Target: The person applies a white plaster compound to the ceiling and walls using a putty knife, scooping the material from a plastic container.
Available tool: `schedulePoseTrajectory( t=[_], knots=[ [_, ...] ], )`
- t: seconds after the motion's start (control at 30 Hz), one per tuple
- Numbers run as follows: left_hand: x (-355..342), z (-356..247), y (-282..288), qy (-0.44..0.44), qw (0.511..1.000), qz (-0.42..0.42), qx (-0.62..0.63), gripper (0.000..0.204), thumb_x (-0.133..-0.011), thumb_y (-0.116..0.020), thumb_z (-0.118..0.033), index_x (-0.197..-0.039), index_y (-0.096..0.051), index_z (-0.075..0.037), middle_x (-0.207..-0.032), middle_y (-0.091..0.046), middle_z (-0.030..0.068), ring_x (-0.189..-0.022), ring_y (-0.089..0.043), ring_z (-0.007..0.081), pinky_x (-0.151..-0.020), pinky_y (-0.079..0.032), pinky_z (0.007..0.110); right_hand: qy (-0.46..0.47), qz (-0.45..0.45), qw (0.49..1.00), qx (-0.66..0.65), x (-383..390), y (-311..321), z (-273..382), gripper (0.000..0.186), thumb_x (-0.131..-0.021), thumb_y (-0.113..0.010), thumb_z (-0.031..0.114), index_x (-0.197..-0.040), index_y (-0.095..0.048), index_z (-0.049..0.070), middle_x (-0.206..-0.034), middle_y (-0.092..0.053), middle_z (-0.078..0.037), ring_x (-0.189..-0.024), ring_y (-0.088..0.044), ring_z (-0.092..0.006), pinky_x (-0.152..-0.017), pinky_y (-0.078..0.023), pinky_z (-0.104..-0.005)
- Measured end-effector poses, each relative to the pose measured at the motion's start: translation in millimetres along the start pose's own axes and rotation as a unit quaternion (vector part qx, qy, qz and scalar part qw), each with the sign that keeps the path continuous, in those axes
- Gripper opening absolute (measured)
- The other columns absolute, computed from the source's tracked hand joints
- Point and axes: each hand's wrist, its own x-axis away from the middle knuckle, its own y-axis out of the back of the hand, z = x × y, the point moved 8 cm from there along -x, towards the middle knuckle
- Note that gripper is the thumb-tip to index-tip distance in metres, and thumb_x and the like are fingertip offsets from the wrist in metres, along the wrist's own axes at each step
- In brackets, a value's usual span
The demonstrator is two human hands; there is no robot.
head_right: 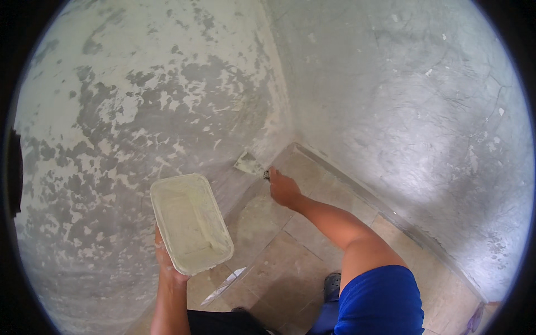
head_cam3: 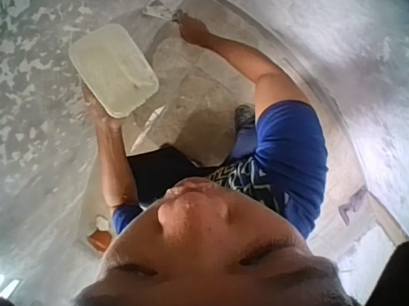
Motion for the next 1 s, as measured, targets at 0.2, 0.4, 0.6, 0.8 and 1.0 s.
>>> schedulePoseTrajectory(
  t=[0.2, 0.4, 0.6, 0.8, 1.0],
  knots=[
    [14, -17, 2, -0.032, 0.999, 0.019, -0.029, 0.055, -0.105, -0.051, -0.051, -0.141, -0.059, -0.009, -0.132, -0.066, 0.0088, -0.114, -0.066, 0.0273, -0.098, -0.055, 0.045, -0.057, -0.245, 0.961, -0.119, -59, 86, -11, 0.064, -0.089, -0.064, 0.009, -0.138, -0.030, -0.015, -0.110, -0.062, -0.037, -0.096, -0.065, -0.0514, -0.083, -0.053, -0.0548],
    [27, -14, 10, 0.006, 0.993, -0.065, -0.096, 0.069, -0.101, -0.055, -0.060, -0.145, -0.055, -0.007, -0.132, -0.065, 0.0144, -0.118, -0.063, 0.0304, -0.102, -0.053, 0.046, -0.050, -0.179, 0.970, -0.158, -80, 61, 48, 0.083, -0.088, -0.064, 0.009, -0.144, -0.012, -0.024, -0.099, -0.062, -0.041, -0.094, -0.065, -0.0540, -0.083, -0.054, -0.0549],
    [29, -13, 26, 0.024, 0.993, -0.056, -0.105, 0.072, -0.100, -0.056, -0.062, -0.147, -0.053, -0.008, -0.135, -0.063, 0.0141, -0.120, -0.063, 0.0299, -0.102, -0.053, 0.048, 0.100, -0.048, 0.993, -0.033, -3, -22, 68, 0.078, -0.089, -0.061, 0.008, -0.144, -0.015, -0.023, -0.100, -0.063, -0.040, -0.090, -0.066, -0.0536, -0.082, -0.053, -0.0569],
    [27, -15, 42, 0.069, 0.992, -0.070, -0.082, 0.072, -0.100, -0.054, -0.062, -0.147, -0.053, -0.008, -0.133, -0.064, 0.0135, -0.116, -0.065, 0.0290, -0.099, -0.055, 0.049, 0.045, -0.042, 0.997, 0.040, -5, 36, 30, 0.044, -0.092, -0.058, 0.008, -0.128, -0.038, -0.009, -0.105, -0.064, -0.034, -0.090, -0.066, -0.0503, -0.081, -0.054, -0.0559],
    [44, -17, 40, 0.050, 0.992, -0.060, -0.095, 0.073, -0.101, -0.052, -0.063, -0.148, -0.051, -0.007, -0.136, -0.062, 0.0144, -0.118, -0.064, 0.0294, -0.099, -0.055, 0.050, 0.021, -0.282, 0.956, -0.085, -59, 105, -8, 0.053, -0.089, -0.061, 0.007, -0.130, -0.035, -0.012, -0.094, -0.064, -0.036, -0.091, -0.064, -0.0533, -0.078, -0.053, -0.0554]
  ],
)
